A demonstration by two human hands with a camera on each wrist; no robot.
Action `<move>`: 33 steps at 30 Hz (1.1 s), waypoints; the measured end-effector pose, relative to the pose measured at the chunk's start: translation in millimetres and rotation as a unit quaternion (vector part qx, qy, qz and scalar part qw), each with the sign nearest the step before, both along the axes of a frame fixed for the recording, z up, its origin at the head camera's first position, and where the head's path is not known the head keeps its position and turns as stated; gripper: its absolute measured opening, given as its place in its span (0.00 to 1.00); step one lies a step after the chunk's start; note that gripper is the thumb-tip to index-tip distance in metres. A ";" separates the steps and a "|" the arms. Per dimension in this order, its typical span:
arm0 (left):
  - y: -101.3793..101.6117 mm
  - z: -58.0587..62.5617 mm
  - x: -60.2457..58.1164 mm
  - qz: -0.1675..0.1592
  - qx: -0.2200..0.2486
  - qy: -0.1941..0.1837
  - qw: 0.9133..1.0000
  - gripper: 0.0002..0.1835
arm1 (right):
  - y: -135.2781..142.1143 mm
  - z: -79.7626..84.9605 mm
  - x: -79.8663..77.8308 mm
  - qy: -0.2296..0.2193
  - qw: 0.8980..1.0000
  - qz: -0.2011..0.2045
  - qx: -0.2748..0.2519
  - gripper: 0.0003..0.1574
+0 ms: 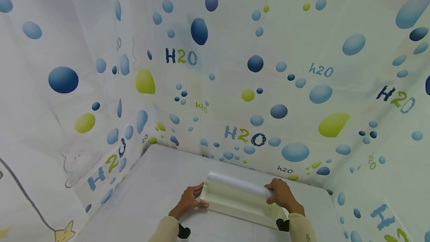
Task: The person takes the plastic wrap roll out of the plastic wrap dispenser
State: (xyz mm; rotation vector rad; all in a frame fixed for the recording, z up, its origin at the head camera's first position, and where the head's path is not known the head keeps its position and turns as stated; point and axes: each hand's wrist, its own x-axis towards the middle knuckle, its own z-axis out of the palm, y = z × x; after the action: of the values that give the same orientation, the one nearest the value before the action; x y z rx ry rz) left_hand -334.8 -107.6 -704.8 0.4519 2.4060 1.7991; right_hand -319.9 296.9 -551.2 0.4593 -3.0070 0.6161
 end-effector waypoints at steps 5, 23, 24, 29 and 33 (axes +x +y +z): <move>-0.6 -4.4 -0.1 -0.005 0.014 0.001 1.000 0.60 | -1.6 -0.7 -2.3 0.014 1.000 -0.016 0.008 0.34; 3.8 6.2 4.0 0.002 -0.015 0.004 1.000 0.59 | -3.3 -2.7 -9.6 0.025 0.998 -0.050 0.014 0.35; 4.1 5.3 3.5 0.002 -0.012 0.004 1.000 0.59 | -3.6 -2.2 -10.0 0.024 0.998 -0.049 0.016 0.35; 3.4 3.3 1.8 0.006 -0.004 -0.001 1.000 0.60 | -5.8 0.1 -12.0 0.017 0.999 -0.049 0.011 0.35; 1.8 3.5 1.7 0.006 -0.007 -0.004 1.000 0.61 | -5.7 -1.6 -13.9 0.019 0.998 -0.055 0.008 0.36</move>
State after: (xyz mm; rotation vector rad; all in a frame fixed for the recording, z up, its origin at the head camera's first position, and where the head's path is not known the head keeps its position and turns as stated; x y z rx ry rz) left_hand -333.1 -105.8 -701.3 0.4304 2.4191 1.7839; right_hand -333.8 291.2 -552.8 0.3010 -2.9792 0.5708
